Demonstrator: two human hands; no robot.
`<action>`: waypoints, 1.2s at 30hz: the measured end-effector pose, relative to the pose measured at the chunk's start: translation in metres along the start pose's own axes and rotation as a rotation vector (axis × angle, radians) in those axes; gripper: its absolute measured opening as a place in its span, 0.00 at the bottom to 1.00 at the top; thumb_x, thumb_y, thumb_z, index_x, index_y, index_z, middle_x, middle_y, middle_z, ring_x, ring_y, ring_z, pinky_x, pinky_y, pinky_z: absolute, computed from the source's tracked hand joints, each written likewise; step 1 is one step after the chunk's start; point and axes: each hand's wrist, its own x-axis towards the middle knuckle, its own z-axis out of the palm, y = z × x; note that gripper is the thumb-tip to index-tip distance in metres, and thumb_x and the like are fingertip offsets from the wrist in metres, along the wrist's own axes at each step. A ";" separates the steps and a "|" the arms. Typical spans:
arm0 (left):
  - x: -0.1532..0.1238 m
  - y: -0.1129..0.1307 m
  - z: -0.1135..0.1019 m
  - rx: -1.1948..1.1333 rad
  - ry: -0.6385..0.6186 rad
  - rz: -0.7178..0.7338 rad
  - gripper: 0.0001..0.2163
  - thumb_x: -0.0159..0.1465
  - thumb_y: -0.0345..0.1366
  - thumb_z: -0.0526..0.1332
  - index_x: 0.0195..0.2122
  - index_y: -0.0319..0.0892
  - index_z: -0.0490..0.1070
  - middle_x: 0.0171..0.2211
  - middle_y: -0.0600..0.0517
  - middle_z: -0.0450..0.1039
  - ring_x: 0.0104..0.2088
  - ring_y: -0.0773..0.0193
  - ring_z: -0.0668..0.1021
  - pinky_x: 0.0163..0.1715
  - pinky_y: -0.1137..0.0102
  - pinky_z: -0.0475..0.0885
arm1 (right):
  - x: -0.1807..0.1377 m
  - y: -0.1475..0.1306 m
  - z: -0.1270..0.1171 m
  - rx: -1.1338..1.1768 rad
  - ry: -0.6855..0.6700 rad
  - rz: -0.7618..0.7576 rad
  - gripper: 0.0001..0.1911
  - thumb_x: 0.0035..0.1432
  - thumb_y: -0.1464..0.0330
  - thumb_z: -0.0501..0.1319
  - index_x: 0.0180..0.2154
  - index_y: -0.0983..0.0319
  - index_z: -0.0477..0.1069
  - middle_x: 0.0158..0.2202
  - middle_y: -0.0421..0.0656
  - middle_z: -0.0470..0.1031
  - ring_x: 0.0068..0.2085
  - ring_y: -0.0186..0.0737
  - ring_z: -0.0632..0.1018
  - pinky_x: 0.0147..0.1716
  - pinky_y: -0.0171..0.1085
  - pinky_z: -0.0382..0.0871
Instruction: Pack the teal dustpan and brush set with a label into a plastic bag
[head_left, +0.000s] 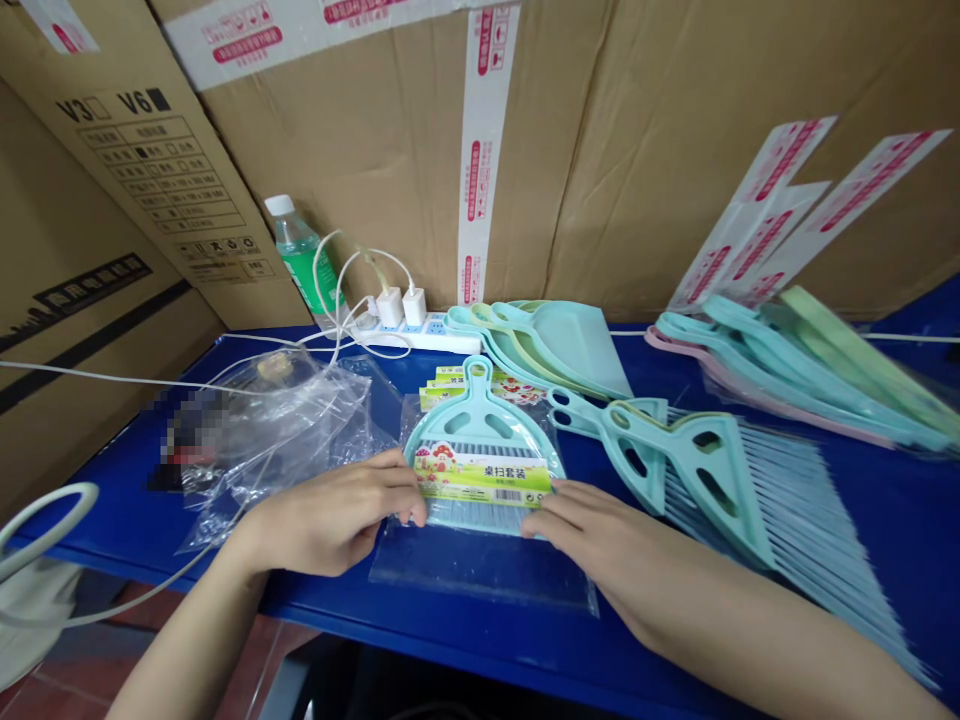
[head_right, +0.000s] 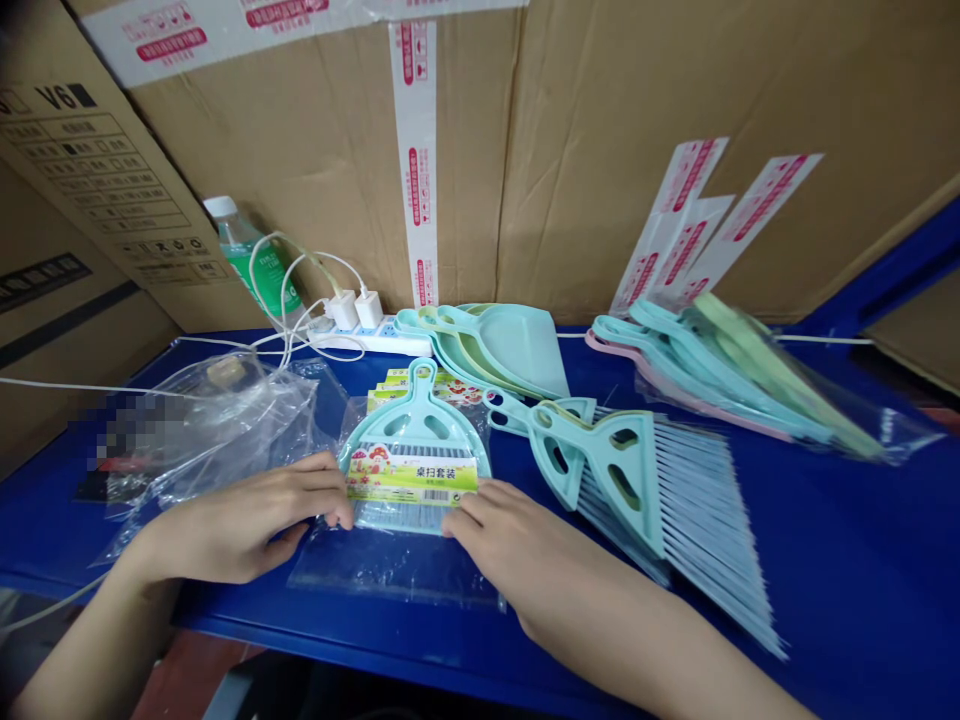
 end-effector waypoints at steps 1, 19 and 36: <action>0.000 0.000 0.000 -0.009 0.003 -0.001 0.23 0.52 0.15 0.49 0.43 0.43 0.69 0.40 0.50 0.74 0.45 0.59 0.72 0.47 0.64 0.70 | -0.002 0.001 -0.001 -0.008 0.010 -0.011 0.32 0.41 0.87 0.51 0.47 0.61 0.71 0.51 0.46 0.76 0.55 0.44 0.72 0.56 0.44 0.67; 0.008 0.003 -0.003 -0.006 0.014 -0.022 0.11 0.57 0.21 0.56 0.35 0.43 0.73 0.34 0.52 0.71 0.37 0.61 0.73 0.42 0.65 0.69 | 0.010 0.002 -0.005 -0.013 -0.014 0.053 0.17 0.51 0.87 0.51 0.31 0.60 0.69 0.36 0.42 0.74 0.36 0.40 0.77 0.33 0.37 0.71; 0.019 0.002 0.007 0.064 0.101 -0.034 0.08 0.70 0.34 0.52 0.34 0.42 0.68 0.31 0.53 0.71 0.33 0.63 0.73 0.34 0.69 0.66 | 0.019 0.002 0.012 -0.220 0.158 -0.005 0.04 0.57 0.75 0.62 0.34 0.61 0.68 0.32 0.44 0.77 0.36 0.45 0.78 0.45 0.47 0.70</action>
